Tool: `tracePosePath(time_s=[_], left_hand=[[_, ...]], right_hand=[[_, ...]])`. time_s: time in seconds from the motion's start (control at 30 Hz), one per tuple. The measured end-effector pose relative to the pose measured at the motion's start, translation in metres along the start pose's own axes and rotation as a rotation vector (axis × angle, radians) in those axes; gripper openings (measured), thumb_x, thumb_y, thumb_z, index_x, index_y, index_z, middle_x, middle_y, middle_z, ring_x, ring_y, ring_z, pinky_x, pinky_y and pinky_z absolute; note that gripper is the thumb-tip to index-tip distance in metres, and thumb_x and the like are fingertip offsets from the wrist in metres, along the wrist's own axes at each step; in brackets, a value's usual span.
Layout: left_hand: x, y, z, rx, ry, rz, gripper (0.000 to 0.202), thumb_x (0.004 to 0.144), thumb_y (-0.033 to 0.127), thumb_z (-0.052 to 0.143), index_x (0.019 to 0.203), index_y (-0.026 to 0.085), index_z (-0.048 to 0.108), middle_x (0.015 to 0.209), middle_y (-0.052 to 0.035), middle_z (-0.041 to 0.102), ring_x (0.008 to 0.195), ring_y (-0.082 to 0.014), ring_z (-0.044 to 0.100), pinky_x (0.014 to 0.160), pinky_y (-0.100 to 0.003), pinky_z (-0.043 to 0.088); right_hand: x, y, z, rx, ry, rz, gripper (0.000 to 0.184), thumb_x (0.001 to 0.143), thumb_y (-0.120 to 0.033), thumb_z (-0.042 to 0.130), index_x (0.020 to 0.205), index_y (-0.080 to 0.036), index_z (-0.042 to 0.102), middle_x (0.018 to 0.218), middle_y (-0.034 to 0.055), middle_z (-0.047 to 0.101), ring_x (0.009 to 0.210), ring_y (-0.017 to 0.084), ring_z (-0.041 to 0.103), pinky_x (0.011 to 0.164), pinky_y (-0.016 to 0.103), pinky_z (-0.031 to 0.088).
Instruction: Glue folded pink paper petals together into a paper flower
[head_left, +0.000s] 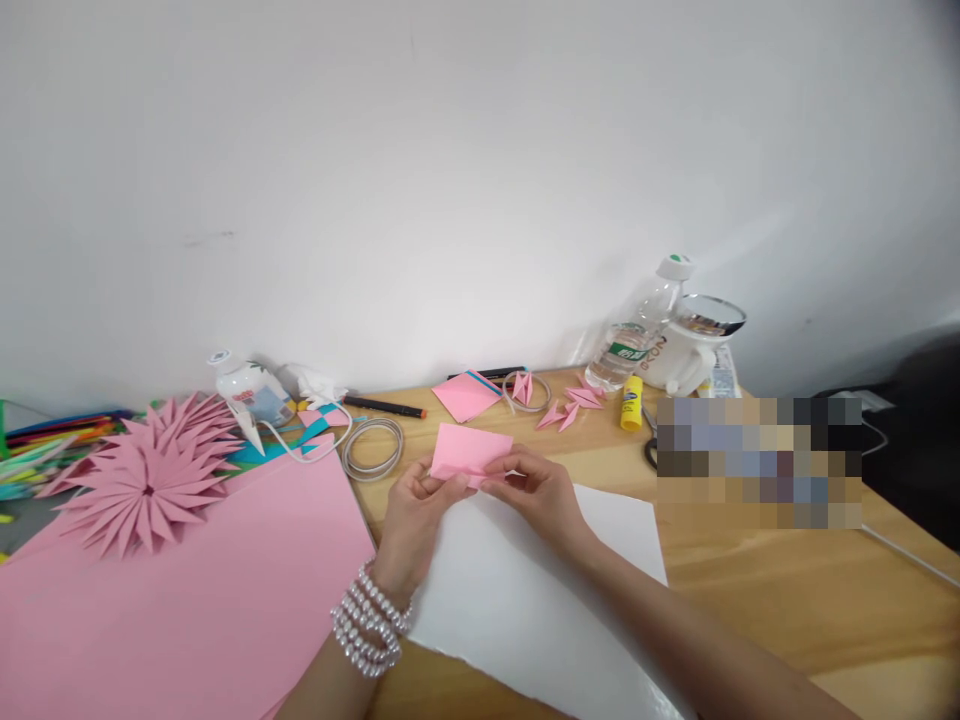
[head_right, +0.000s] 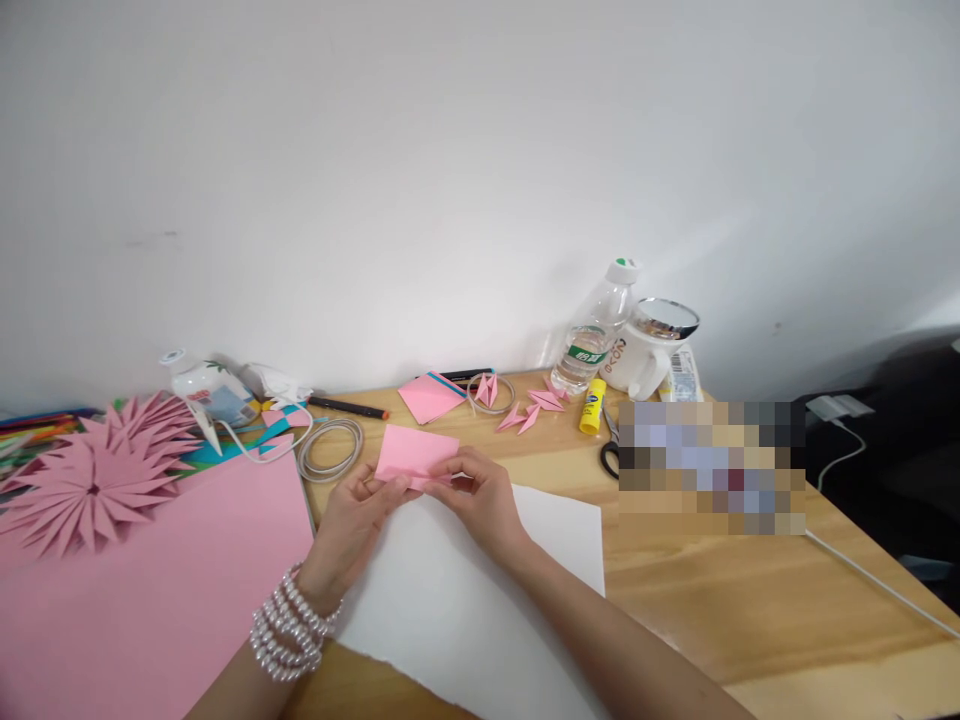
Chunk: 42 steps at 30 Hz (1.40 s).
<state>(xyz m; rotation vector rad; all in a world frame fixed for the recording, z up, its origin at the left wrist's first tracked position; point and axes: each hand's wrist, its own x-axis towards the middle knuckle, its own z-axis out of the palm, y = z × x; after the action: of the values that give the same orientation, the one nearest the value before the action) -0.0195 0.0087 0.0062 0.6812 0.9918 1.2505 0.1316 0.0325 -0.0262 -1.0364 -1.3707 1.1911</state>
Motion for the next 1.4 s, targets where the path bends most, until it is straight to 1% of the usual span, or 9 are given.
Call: tracePosePath(time_s=[0.1,0.3,0.47,0.63,0.77,0.87,0.97,1.17,1.4], left_hand=[[-0.0001,-0.0015,-0.0011,0.039,0.000,-0.010,0.031,0.065,0.023,0.074,0.088,0.010,0.059,0.075,-0.0083,0.072,0.073,-0.0209,0.068,0.070,-0.032,0.054],[0.0021,-0.0014,-0.0032,0.063,-0.027,0.011,0.029,0.065,0.024,0.073,0.088,0.009,0.064,0.085,-0.0091,0.072,0.076,-0.0185,0.066,0.078,-0.033,0.052],[0.0016,-0.0012,-0.0024,0.079,0.006,0.020,0.028,0.064,0.023,0.074,0.086,0.009,0.065,0.084,-0.0087,0.072,0.076,-0.0187,0.066,0.078,-0.034,0.053],[0.0011,-0.0025,-0.0022,0.067,-0.001,0.002,0.027,0.066,0.025,0.072,0.085,0.009,0.065,0.079,-0.0085,0.072,0.073,-0.0199,0.067,0.076,-0.036,0.053],[0.0016,-0.0014,-0.0029,0.090,0.002,0.004,0.028,0.063,0.025,0.074,0.085,0.009,0.067,0.082,-0.0092,0.072,0.075,-0.0200,0.066,0.078,-0.035,0.053],[0.0014,0.0013,-0.0028,0.090,-0.030,-0.003,0.032,0.060,0.025,0.076,0.087,0.009,0.067,0.083,-0.0099,0.072,0.075,-0.0206,0.067,0.079,-0.035,0.052],[0.0008,0.0029,-0.0024,0.100,-0.043,0.009,0.030,0.062,0.026,0.075,0.086,0.009,0.068,0.083,-0.0102,0.072,0.077,-0.0212,0.066,0.080,-0.035,0.052],[-0.0002,0.0024,-0.0021,0.101,0.004,0.000,0.022,0.062,0.024,0.075,0.079,0.010,0.068,0.078,-0.0066,0.071,0.073,-0.0171,0.065,0.076,-0.032,0.054],[-0.0004,0.0015,-0.0018,0.089,0.016,-0.002,0.017,0.064,0.023,0.074,0.074,0.011,0.068,0.073,-0.0032,0.070,0.068,-0.0134,0.064,0.072,-0.028,0.055]], right_hand=[[-0.0005,-0.0008,0.0006,-0.012,0.007,-0.012,0.022,0.064,-0.037,0.072,0.070,-0.017,0.064,0.076,0.0045,0.062,0.069,0.015,0.058,0.061,0.028,0.051],[-0.0012,0.0005,0.0006,0.019,0.035,0.067,0.028,0.061,-0.038,0.074,0.075,-0.017,0.063,0.071,0.0030,0.062,0.060,0.013,0.055,0.056,0.027,0.048],[-0.0015,0.0005,0.0003,0.032,-0.003,0.074,0.029,0.062,-0.038,0.073,0.078,-0.017,0.063,0.076,0.0037,0.063,0.064,0.014,0.056,0.059,0.027,0.049],[-0.0023,0.0001,0.0010,0.078,-0.056,0.069,0.033,0.060,-0.037,0.075,0.083,-0.018,0.060,0.080,0.0040,0.061,0.069,0.015,0.056,0.065,0.029,0.050],[-0.0017,0.0019,0.0009,0.051,-0.031,0.069,0.034,0.061,-0.040,0.074,0.081,-0.018,0.060,0.074,0.0029,0.059,0.063,0.014,0.053,0.057,0.027,0.048],[-0.0013,0.0023,0.0005,0.070,-0.026,0.077,0.034,0.061,-0.041,0.074,0.082,-0.018,0.059,0.069,0.0006,0.056,0.060,0.013,0.052,0.055,0.026,0.046],[-0.0012,0.0012,0.0006,0.086,-0.020,0.086,0.034,0.061,-0.040,0.074,0.081,-0.018,0.059,0.067,-0.0010,0.055,0.058,0.012,0.050,0.053,0.025,0.043],[-0.0013,-0.0023,0.0018,0.066,0.005,0.079,0.032,0.060,-0.039,0.074,0.078,-0.017,0.059,0.064,-0.0016,0.052,0.055,0.010,0.046,0.051,0.024,0.040],[-0.0011,-0.0010,0.0020,0.108,-0.010,0.109,0.029,0.061,-0.035,0.074,0.078,-0.017,0.059,0.065,-0.0019,0.052,0.056,0.010,0.045,0.051,0.023,0.039]])
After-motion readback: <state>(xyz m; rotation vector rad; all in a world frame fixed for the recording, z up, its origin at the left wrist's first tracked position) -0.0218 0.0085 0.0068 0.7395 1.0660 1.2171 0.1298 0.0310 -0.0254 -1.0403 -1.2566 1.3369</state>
